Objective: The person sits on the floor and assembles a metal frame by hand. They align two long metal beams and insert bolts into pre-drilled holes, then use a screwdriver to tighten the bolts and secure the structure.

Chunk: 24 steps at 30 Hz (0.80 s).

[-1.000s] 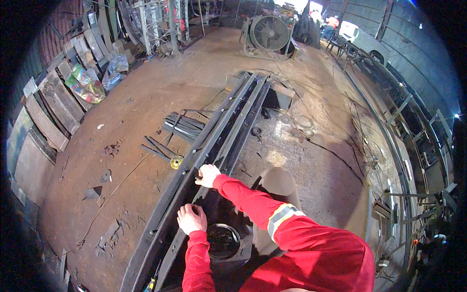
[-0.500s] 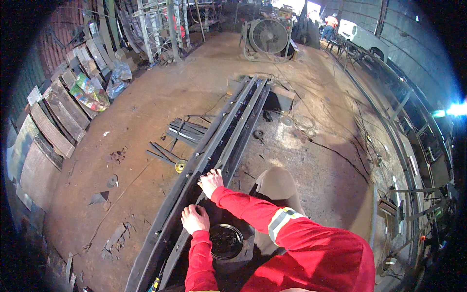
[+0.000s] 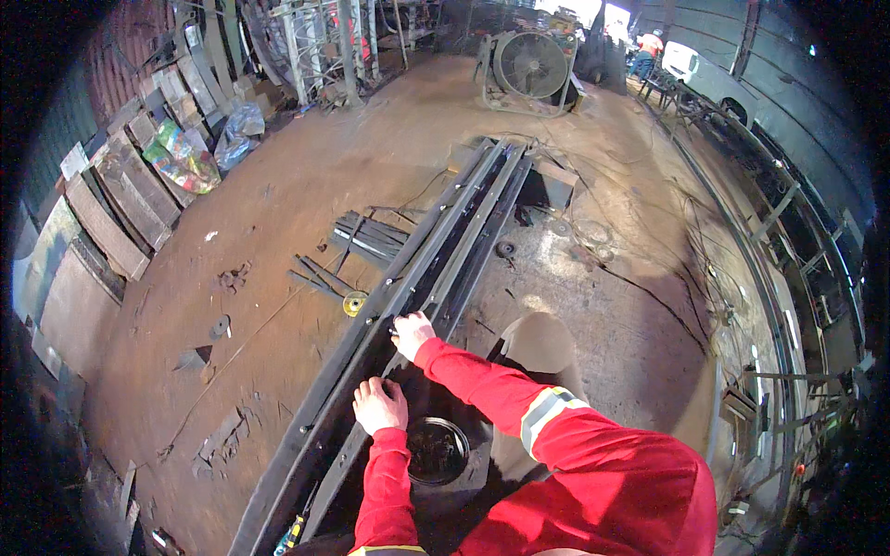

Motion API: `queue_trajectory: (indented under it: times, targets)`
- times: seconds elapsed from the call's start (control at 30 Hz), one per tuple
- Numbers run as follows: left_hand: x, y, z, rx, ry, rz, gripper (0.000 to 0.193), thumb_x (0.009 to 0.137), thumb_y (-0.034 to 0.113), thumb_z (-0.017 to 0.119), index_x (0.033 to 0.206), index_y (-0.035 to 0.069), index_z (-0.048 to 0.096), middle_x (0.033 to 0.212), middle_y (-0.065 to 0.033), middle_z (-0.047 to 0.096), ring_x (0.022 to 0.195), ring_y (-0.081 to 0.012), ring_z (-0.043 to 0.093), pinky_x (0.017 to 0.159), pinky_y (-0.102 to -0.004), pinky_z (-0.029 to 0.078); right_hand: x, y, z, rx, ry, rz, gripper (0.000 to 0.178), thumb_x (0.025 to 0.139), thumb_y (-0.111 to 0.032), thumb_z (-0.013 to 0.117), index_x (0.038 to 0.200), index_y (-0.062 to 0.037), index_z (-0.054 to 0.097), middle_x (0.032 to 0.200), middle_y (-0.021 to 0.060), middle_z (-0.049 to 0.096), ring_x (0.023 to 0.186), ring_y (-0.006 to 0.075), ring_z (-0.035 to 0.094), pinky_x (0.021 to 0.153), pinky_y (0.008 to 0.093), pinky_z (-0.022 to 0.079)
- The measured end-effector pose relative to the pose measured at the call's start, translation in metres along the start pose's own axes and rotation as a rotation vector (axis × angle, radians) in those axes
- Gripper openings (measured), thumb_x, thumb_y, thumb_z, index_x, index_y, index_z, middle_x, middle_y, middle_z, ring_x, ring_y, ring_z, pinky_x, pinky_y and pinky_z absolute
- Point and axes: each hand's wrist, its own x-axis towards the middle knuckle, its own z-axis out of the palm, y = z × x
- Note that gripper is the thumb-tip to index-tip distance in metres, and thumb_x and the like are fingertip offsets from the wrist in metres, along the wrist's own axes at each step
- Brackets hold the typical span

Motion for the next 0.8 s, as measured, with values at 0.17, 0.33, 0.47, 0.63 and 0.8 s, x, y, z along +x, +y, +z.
queue_trajectory:
  times: [0.17, 0.33, 0.47, 0.63, 0.8]
  targets:
    - [0.006, -0.006, -0.002, 0.004, 0.061, 0.019, 0.02, 0.082, 0.027, 0.059, 0.084, 0.007, 0.059, 0.088, -0.0121, 0.062, 0.089, -0.0315, 0.059, 0.078, -0.045, 0.047, 0.025, -0.006, -0.028, 0.103, -0.254, 0.132, 0.033, 0.064, -0.04, 0.076, 0.071, -0.007, 0.073, 0.076, 0.0149, 0.069, 0.076, 0.0292, 0.068, 0.078, 0.0407, 0.054]
    - [-0.002, 0.004, -0.001, -0.039, -0.021, 0.026, 0.02, 0.082, 0.027, 0.061, 0.086, 0.007, 0.058, 0.089, -0.0125, 0.061, 0.09, -0.0317, 0.059, 0.077, -0.0436, 0.047, 0.042, 0.043, -0.01, 0.352, -0.513, 0.27, 0.03, 0.069, -0.03, 0.081, 0.075, -0.0013, 0.073, 0.071, 0.01, 0.072, 0.067, 0.018, 0.068, 0.069, 0.0335, 0.054]
    - [-0.004, -0.014, -0.006, -0.01, -0.012, 0.011, 0.02, 0.083, 0.028, 0.061, 0.086, 0.008, 0.06, 0.089, -0.0111, 0.061, 0.088, -0.0304, 0.059, 0.077, -0.0425, 0.046, 0.01, -0.005, -0.001, 0.013, -0.147, 0.165, 0.032, 0.074, -0.039, 0.076, 0.085, -0.009, 0.073, 0.089, 0.0122, 0.072, 0.092, 0.0287, 0.064, 0.088, 0.0443, 0.045]
    - [-0.001, -0.006, 0.001, -0.018, -0.007, -0.004, 0.02, 0.083, 0.029, 0.062, 0.086, 0.009, 0.06, 0.087, -0.0104, 0.061, 0.088, -0.0295, 0.059, 0.076, -0.0426, 0.046, -0.001, 0.009, 0.019, -0.043, 0.12, 0.055, 0.034, 0.071, -0.035, 0.077, 0.094, -0.011, 0.071, 0.091, 0.0117, 0.07, 0.101, 0.0332, 0.057, 0.094, 0.0493, 0.036]
    - [-0.001, -0.01, 0.002, -0.028, 0.045, 0.01, 0.018, 0.083, 0.027, 0.061, 0.083, 0.009, 0.059, 0.085, -0.0103, 0.061, 0.086, -0.0295, 0.059, 0.074, -0.0428, 0.046, -0.005, -0.009, 0.005, -0.003, 0.106, 0.094, 0.034, 0.066, -0.02, 0.082, 0.094, -0.0081, 0.066, 0.091, 0.013, 0.068, 0.098, 0.0329, 0.059, 0.091, 0.047, 0.041]
